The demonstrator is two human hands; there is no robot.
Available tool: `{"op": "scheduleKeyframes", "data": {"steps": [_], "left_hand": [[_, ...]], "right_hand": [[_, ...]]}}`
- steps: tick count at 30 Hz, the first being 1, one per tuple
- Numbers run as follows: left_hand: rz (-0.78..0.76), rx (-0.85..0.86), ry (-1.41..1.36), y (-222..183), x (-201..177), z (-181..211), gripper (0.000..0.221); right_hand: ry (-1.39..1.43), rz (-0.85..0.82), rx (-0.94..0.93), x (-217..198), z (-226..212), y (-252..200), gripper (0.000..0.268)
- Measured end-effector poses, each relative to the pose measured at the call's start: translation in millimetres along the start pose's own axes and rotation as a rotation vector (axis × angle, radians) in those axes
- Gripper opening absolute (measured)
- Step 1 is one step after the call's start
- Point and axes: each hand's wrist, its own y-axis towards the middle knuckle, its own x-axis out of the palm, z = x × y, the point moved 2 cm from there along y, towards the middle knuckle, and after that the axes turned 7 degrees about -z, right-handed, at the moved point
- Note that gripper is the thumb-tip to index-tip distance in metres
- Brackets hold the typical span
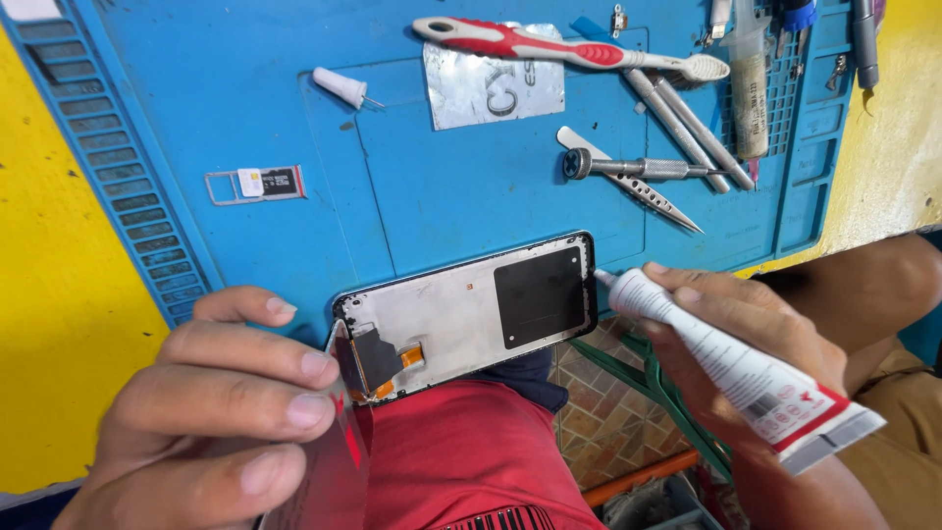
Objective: Applying adhesive to a mobile phone frame and securing the back panel in place.
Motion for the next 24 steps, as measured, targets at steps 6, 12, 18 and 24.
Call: {"op": "scheduleKeyframes", "data": {"steps": [6,12,18,24], "left_hand": [[0.239,-0.005,-0.024,18.1,20.2,12.1,0.023],[0.143,0.01,0.155,54.9,16.8,52.2,0.07],[-0.202,0.116,0.333,88.8,26.9,69.2,0.097],[-0.285,0.086,0.695,115.1,61.9,81.0,0.097]], "right_hand": [[0.131,-0.027,-0.046,12.6,4.1,0.4,0.027],[0.95,0.395,0.063,13.5,23.9,18.6,0.037],[1.447,0.429,0.197,8.3,20.3,58.0,0.029],[1.39,0.524,0.104,-0.5,23.8,78.3,0.031]]}}
